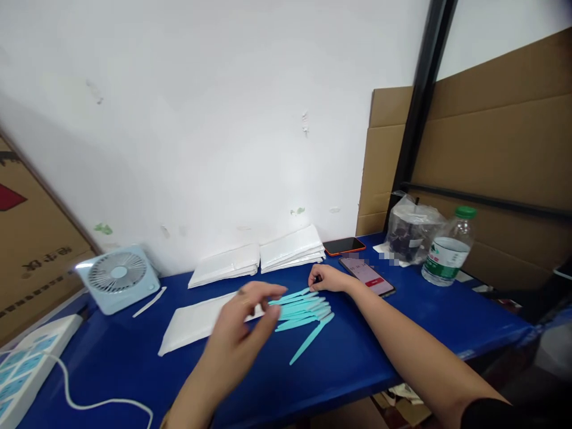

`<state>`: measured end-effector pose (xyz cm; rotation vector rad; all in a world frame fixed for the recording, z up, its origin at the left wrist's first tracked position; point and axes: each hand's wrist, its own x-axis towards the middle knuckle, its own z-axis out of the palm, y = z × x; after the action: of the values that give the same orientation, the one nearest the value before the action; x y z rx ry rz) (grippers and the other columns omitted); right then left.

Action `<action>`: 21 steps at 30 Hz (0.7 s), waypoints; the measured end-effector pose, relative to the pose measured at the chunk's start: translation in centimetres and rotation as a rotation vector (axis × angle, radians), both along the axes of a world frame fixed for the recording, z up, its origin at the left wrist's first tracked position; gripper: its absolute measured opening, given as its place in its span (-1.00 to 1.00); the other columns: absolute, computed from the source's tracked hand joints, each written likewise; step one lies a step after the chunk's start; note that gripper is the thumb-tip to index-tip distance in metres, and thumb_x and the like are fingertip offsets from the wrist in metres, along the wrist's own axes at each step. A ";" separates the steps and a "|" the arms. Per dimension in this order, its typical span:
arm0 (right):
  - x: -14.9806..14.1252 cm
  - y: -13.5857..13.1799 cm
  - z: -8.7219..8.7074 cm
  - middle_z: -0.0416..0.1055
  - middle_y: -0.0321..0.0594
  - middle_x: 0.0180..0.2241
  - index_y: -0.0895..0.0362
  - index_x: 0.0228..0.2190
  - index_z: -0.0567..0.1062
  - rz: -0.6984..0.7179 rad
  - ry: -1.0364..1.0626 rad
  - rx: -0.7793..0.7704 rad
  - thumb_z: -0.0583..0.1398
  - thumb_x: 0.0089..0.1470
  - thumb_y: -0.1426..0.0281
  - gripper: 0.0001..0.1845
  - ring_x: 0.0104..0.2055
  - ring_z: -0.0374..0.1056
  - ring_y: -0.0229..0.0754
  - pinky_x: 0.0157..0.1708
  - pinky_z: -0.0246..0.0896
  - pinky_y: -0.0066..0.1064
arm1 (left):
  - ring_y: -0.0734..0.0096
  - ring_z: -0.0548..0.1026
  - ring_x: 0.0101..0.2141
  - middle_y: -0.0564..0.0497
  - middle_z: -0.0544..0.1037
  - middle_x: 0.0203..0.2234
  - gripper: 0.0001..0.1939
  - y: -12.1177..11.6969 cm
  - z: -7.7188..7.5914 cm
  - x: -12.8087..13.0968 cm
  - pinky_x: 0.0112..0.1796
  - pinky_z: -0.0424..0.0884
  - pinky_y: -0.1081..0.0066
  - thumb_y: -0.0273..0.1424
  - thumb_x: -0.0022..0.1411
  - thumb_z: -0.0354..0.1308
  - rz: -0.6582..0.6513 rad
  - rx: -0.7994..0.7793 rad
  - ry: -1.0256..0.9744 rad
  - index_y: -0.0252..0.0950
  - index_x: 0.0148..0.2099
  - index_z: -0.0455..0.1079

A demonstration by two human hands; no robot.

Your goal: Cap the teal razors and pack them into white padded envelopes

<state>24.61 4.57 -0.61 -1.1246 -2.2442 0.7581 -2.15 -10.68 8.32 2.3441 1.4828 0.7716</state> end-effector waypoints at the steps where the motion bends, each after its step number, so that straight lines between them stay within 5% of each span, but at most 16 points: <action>1: 0.0 0.0 -0.1 0.38 -0.28 -0.45 0.14 -0.54 0.56 0.008 0.000 -0.005 0.31 -0.26 0.37 -0.88 -0.43 0.28 -0.28 -0.42 0.14 -0.50 | 0.36 0.41 -0.21 -0.05 0.43 -0.10 -0.71 1.4 -0.4 0.8 -0.18 0.37 0.33 -0.24 0.26 -0.03 -0.001 0.000 0.012 -0.18 -0.02 0.34; 5: 0.1 0.0 -0.7 0.35 -0.26 -0.44 0.16 -0.50 0.53 -0.006 0.026 0.004 0.27 -0.16 0.37 -0.89 -0.43 0.27 -0.28 -0.44 0.15 -0.50 | 0.28 0.43 -0.19 -0.04 0.48 -0.15 -0.67 8.3 -3.8 2.7 -0.20 0.33 0.39 -0.25 0.14 0.09 0.017 -0.096 0.159 -0.22 -0.06 0.42; 8: 0.1 0.2 -0.9 0.33 -0.25 -0.42 0.16 -0.51 0.52 -0.025 0.047 0.028 0.27 -0.15 0.37 -0.89 -0.41 0.26 -0.28 -0.43 0.15 -0.49 | 0.32 0.45 -0.24 0.00 0.53 -0.27 -0.75 11.2 -6.2 2.6 -0.25 0.29 0.44 -0.25 0.11 0.10 -0.034 -0.128 0.245 -0.21 -0.19 0.48; 14: 1.3 0.9 -1.0 0.33 -0.25 -0.40 0.15 -0.55 0.51 -0.045 0.064 0.055 0.27 -0.15 0.39 -0.93 -0.42 0.26 -0.28 -0.41 0.15 -0.47 | 0.37 0.43 -0.32 0.03 0.54 -0.39 -0.82 12.4 -7.4 1.0 -0.30 0.25 0.46 -0.33 0.13 0.06 -0.002 -0.075 0.291 -0.21 -0.36 0.49; 21: 2.2 0.4 -0.7 0.36 -0.25 -0.38 0.12 -0.49 0.54 -0.046 0.027 0.005 0.30 -0.18 0.29 -0.83 -0.37 0.30 -0.24 -0.38 0.17 -0.45 | 0.36 0.40 -0.28 0.05 0.47 -0.35 -0.78 11.9 -7.2 0.4 -0.30 0.24 0.46 -0.22 0.06 0.15 0.032 -0.053 0.235 -0.16 -0.24 0.46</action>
<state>26.77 4.97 -1.30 -1.1533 -2.1890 0.7442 -1.76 1.27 1.16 2.4440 1.6144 0.4698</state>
